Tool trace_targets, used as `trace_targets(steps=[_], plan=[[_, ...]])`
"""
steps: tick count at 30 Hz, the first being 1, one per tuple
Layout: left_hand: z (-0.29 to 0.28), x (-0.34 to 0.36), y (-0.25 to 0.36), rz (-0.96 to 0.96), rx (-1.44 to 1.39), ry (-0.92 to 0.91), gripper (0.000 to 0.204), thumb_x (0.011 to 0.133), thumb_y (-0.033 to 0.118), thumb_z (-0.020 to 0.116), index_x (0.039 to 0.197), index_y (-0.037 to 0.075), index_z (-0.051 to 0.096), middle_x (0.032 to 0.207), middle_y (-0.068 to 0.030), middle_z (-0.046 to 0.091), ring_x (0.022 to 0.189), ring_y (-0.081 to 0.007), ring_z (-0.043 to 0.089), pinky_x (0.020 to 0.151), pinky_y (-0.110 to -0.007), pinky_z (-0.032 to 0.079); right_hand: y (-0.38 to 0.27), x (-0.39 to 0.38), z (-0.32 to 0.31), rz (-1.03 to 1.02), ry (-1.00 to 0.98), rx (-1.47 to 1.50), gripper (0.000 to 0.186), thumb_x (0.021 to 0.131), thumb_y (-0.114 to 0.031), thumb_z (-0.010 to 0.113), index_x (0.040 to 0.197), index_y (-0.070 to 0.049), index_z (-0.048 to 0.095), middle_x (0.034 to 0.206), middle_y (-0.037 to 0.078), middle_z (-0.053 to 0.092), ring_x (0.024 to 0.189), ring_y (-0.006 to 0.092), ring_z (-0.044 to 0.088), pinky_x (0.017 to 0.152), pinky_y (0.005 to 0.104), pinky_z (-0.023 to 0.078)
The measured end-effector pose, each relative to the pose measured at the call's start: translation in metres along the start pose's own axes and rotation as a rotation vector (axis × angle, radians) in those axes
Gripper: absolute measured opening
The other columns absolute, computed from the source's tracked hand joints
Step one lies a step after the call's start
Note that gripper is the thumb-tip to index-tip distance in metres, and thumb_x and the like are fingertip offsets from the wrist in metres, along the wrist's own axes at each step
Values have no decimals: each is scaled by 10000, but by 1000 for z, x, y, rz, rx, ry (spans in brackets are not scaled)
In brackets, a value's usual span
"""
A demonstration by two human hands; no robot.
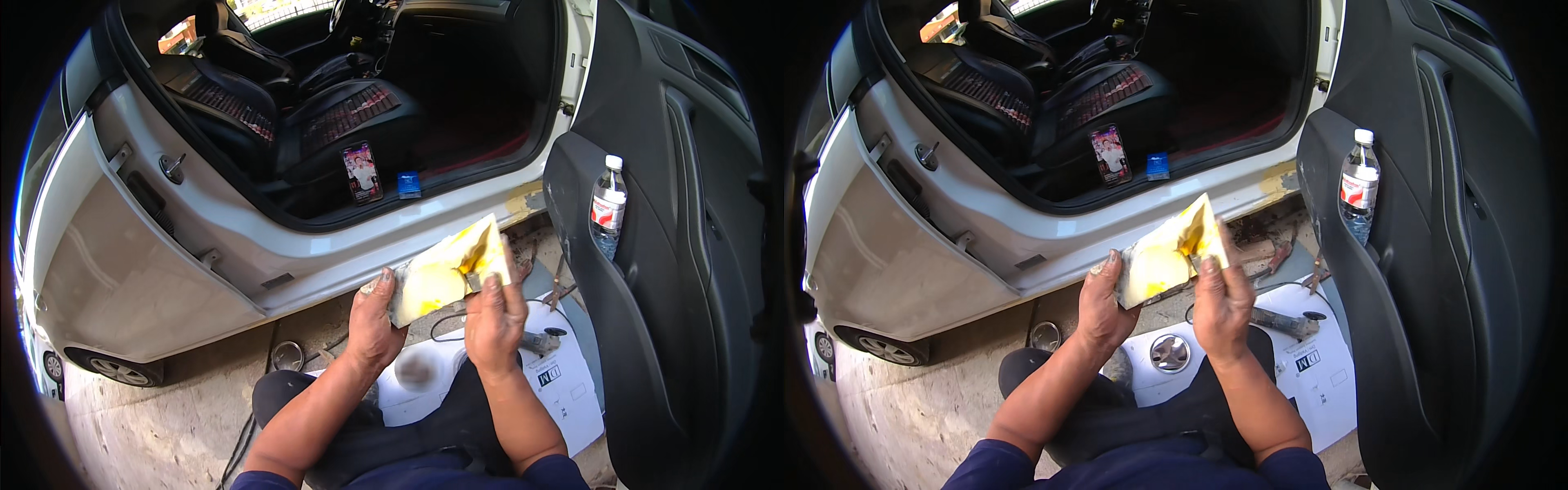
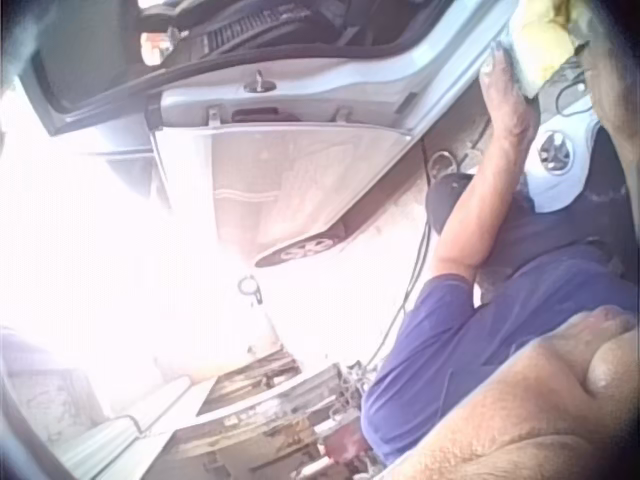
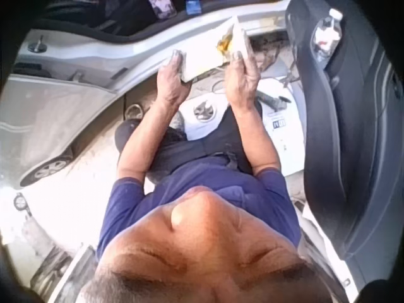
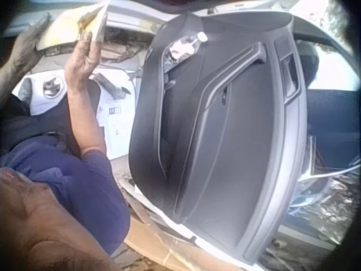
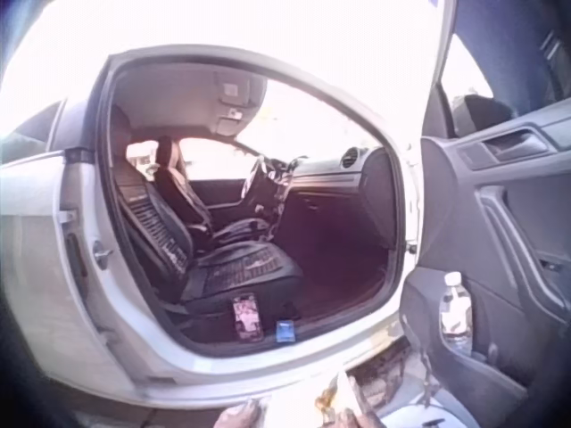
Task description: The person kneels beside an open car door and applies a yellow paste from a can onto a sanding block. They then rub the paste onto the lower edge of the car door sill, repeatedly dipping the block into the can to reload material.
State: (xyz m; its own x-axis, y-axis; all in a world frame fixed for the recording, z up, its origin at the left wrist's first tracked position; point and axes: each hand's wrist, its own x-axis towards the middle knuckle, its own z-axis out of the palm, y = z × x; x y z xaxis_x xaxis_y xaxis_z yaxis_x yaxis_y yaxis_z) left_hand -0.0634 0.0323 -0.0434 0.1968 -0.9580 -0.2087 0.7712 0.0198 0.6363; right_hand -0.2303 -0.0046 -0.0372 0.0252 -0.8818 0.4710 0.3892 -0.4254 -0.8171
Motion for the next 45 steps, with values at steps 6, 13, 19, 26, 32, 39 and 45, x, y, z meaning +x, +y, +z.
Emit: trace_targets(steps=[6,13,19,26,32,39,45], plan=[[-17,8,14,-54,-13,-44,410,1158,333,569,1384,-5,624,1357,-164,733,1254,-299,733,1117,-469,578,12,-2,-30,-317,-307,-682,398,1100,-28,598,1494,24,636,1439,256,701,1322,401,696,1118,450,548],[-2,3,6,18,50,-17,423,1162,351,567,1368,-13,628,1323,-145,736,1216,-287,734,1050,-472,601,-17,12,-16,-534,-166,-917,427,982,-8,709,1390,-121,767,1392,199,700,1237,418,673,1086,528,559],[-20,13,9,152,107,3,405,1166,344,575,1333,-17,657,1260,-123,738,1119,-249,735,985,-436,610,-5,-27,8,-455,-428,-1047,512,859,21,739,1330,-168,808,1366,156,708,1247,360,664,1130,536,531],[-6,-2,11,520,921,-32,481,1180,365,568,1237,-72,761,1062,-84,771,1020,-122,651,918,-300,528,-22,5,-13,-263,-151,-673,372,1017,37,673,1384,-3,714,1298,210,752,1160,386,740,973,445,610],[-3,-3,3,679,1067,-82,411,1174,296,575,1335,-48,731,1088,-211,773,988,-266,733,908,-364,570,-1,-17,-5,-323,-352,-759,454,959,72,690,1396,-45,725,1288,191,750,1187,398,723,1002,467,598],[-10,0,11,551,789,85,424,1178,306,580,1250,-80,738,1046,-100,774,1021,-148,695,920,-295,532,5,-21,-36,-249,-373,-670,469,960,70,700,1406,-71,734,1302,161,772,1205,361,741,1022,454,609],[1,1,0,61,86,18,331,1158,298,589,1317,14,645,1254,-121,749,1149,-265,757,999,-423,627,-10,5,-19,108,93,113,462,1177,-82,439,1630,5,470,1596,195,550,1387,335,623,1175,514,534]])
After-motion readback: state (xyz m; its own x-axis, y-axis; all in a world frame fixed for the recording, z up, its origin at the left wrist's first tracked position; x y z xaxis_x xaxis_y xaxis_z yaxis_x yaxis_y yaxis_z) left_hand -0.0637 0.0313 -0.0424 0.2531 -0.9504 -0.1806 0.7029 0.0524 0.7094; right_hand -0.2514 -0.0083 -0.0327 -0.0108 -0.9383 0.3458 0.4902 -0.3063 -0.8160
